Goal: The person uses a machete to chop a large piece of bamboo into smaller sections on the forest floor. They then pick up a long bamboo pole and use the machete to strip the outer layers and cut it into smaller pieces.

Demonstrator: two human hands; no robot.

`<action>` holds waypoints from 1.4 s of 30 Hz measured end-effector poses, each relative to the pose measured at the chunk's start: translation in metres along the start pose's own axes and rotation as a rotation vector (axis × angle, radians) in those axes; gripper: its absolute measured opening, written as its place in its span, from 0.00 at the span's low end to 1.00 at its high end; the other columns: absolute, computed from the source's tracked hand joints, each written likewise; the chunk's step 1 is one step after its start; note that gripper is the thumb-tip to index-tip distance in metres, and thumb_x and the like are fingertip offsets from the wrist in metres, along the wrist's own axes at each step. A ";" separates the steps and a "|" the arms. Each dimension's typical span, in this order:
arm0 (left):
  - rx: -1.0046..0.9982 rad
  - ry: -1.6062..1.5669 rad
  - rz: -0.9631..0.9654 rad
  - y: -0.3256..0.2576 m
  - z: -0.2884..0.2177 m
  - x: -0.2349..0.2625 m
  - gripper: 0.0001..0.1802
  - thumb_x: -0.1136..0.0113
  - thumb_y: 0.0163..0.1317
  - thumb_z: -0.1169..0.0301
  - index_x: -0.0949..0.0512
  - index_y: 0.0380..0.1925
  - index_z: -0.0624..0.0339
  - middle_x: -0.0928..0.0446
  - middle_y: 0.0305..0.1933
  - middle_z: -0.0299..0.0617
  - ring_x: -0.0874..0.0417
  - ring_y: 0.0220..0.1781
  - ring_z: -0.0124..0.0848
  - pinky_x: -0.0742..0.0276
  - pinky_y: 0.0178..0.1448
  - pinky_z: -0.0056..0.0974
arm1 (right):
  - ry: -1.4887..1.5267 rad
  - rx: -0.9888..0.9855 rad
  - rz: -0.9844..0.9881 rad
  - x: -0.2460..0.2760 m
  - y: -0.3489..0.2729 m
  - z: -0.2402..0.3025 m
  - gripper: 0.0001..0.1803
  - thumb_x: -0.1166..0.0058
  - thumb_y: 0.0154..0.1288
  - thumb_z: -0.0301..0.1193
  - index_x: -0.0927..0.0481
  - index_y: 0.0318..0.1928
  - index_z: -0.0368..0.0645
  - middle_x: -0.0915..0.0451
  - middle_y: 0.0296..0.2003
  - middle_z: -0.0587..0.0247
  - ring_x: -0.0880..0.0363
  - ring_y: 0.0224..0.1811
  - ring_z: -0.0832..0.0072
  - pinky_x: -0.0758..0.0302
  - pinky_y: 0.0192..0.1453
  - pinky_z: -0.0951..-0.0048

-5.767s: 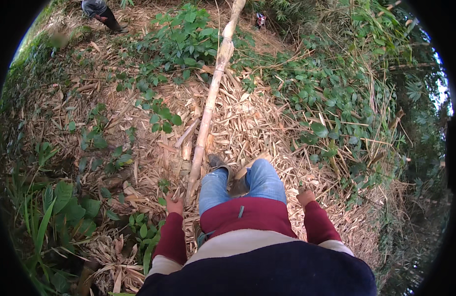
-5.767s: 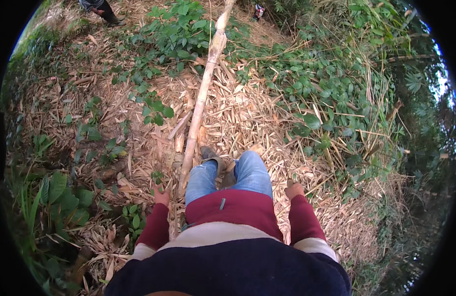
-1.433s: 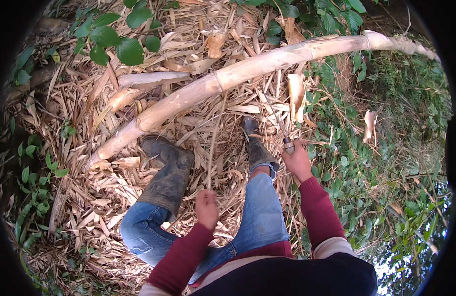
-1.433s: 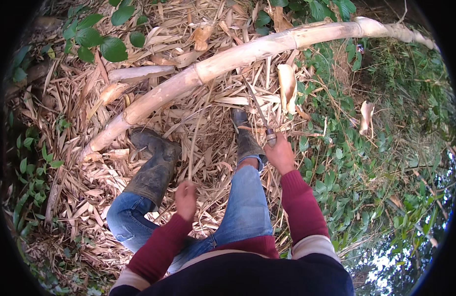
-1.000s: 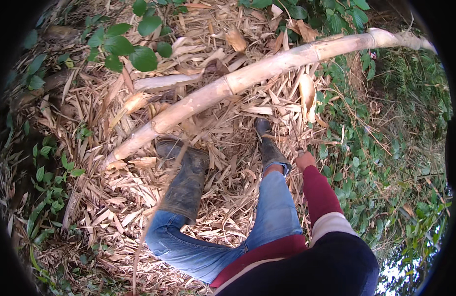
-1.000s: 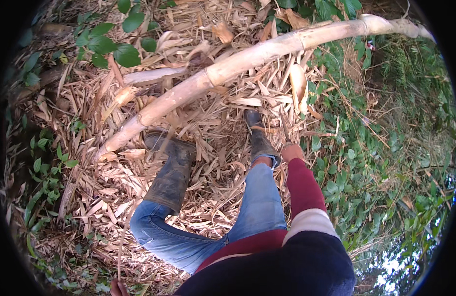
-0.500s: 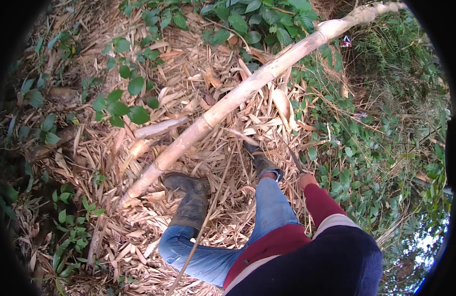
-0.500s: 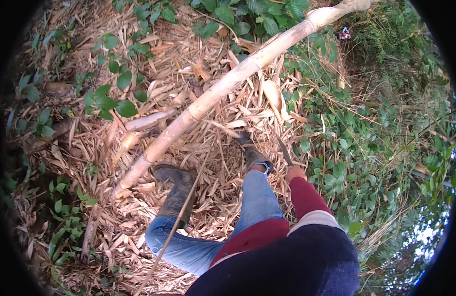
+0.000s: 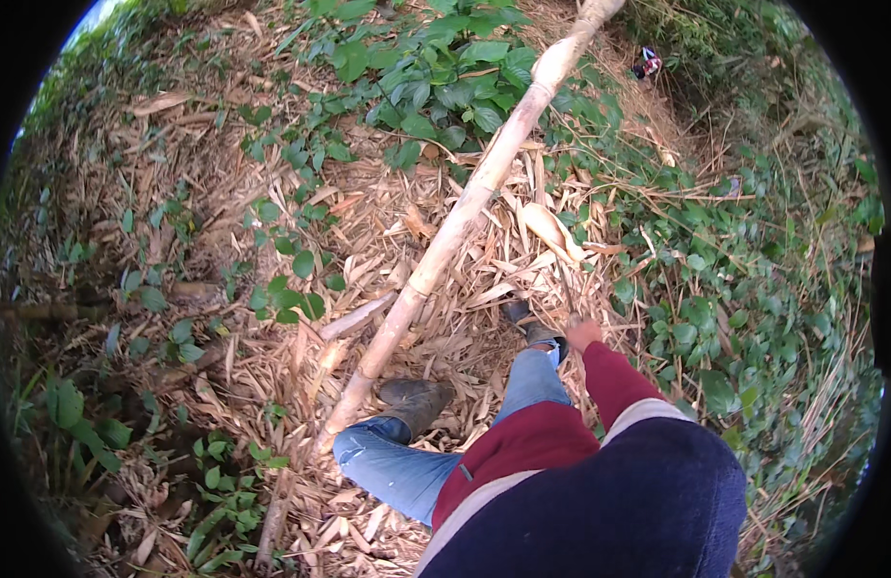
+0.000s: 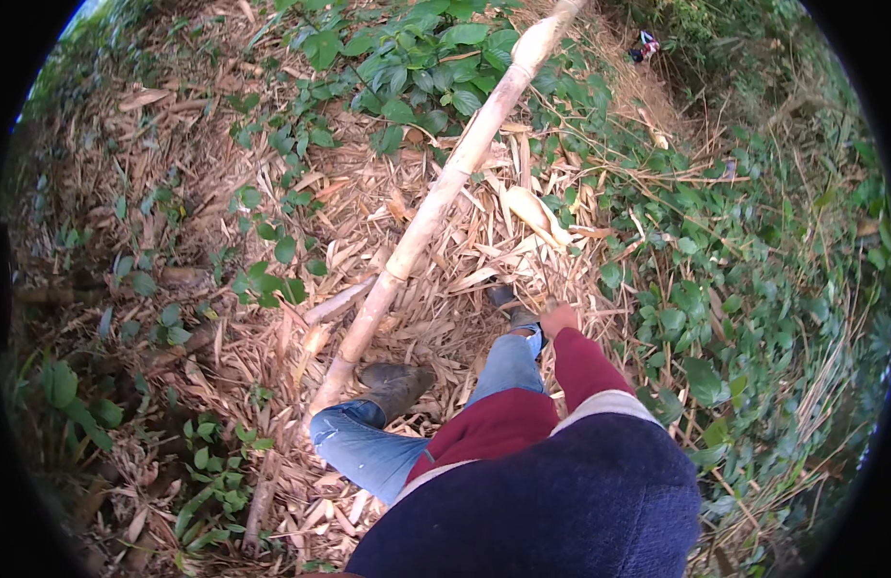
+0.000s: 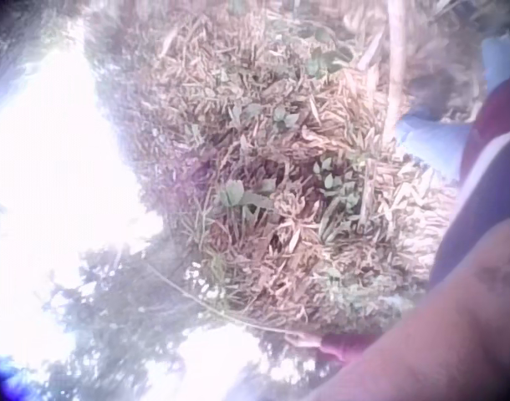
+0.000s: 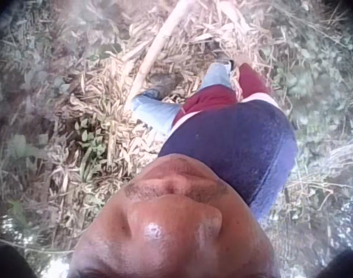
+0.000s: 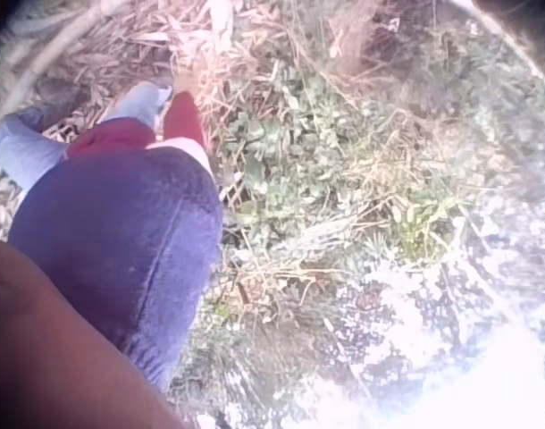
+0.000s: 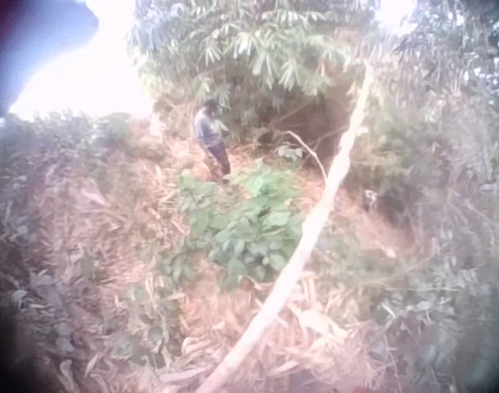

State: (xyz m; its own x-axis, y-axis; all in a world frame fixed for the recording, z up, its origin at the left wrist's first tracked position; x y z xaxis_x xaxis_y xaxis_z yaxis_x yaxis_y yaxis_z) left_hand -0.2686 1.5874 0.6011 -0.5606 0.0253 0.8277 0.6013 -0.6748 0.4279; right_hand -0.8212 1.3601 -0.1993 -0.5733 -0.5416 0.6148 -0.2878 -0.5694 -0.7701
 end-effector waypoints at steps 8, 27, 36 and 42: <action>-0.057 -0.228 0.001 0.081 -0.035 -0.235 0.26 0.42 0.71 0.61 0.28 0.63 0.63 0.17 0.45 0.51 0.18 0.46 0.44 0.22 0.50 0.43 | 1.561 0.110 0.234 0.065 0.010 0.173 0.20 0.48 0.76 0.41 0.29 0.55 0.38 0.25 0.24 0.59 0.24 0.16 0.68 0.22 0.20 0.63; -0.326 -1.105 1.063 -0.221 -0.412 -0.510 0.30 0.33 0.63 0.66 0.29 0.65 0.60 0.20 0.52 0.49 0.20 0.53 0.40 0.25 0.60 0.44 | -0.095 0.267 -0.236 0.124 0.119 0.168 0.21 0.50 0.72 0.41 0.17 0.48 0.34 0.15 0.41 0.45 0.13 0.39 0.57 0.16 0.48 0.57; -0.387 -1.357 1.363 -0.227 -0.464 -0.479 0.29 0.39 0.69 0.59 0.30 0.66 0.56 0.17 0.45 0.48 0.16 0.48 0.39 0.22 0.53 0.41 | 0.934 0.458 0.148 0.203 0.105 0.252 0.21 0.53 0.77 0.38 0.35 0.60 0.36 0.23 0.26 0.57 0.20 0.19 0.67 0.18 0.23 0.64; -0.252 -1.347 1.236 -0.215 -0.449 -0.472 0.28 0.40 0.69 0.59 0.30 0.66 0.57 0.18 0.47 0.49 0.16 0.49 0.41 0.23 0.55 0.42 | 0.927 0.364 0.001 0.152 0.125 0.352 0.19 0.58 0.78 0.34 0.31 0.56 0.29 0.21 0.31 0.49 0.16 0.28 0.59 0.14 0.31 0.56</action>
State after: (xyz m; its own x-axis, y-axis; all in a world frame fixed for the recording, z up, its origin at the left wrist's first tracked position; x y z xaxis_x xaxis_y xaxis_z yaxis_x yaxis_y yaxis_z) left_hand -0.3889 1.3892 -0.0447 0.9362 -0.0945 0.3385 0.1060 -0.8424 -0.5283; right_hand -0.6741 0.9891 -0.1417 -0.9907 0.0664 0.1184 -0.1230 -0.8083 -0.5758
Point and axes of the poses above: each hand's wrist, its own y-axis towards the middle knuckle, its own x-axis out of the back of the hand, z = x × y, the point moved 2 cm from there along y, towards the middle knuckle
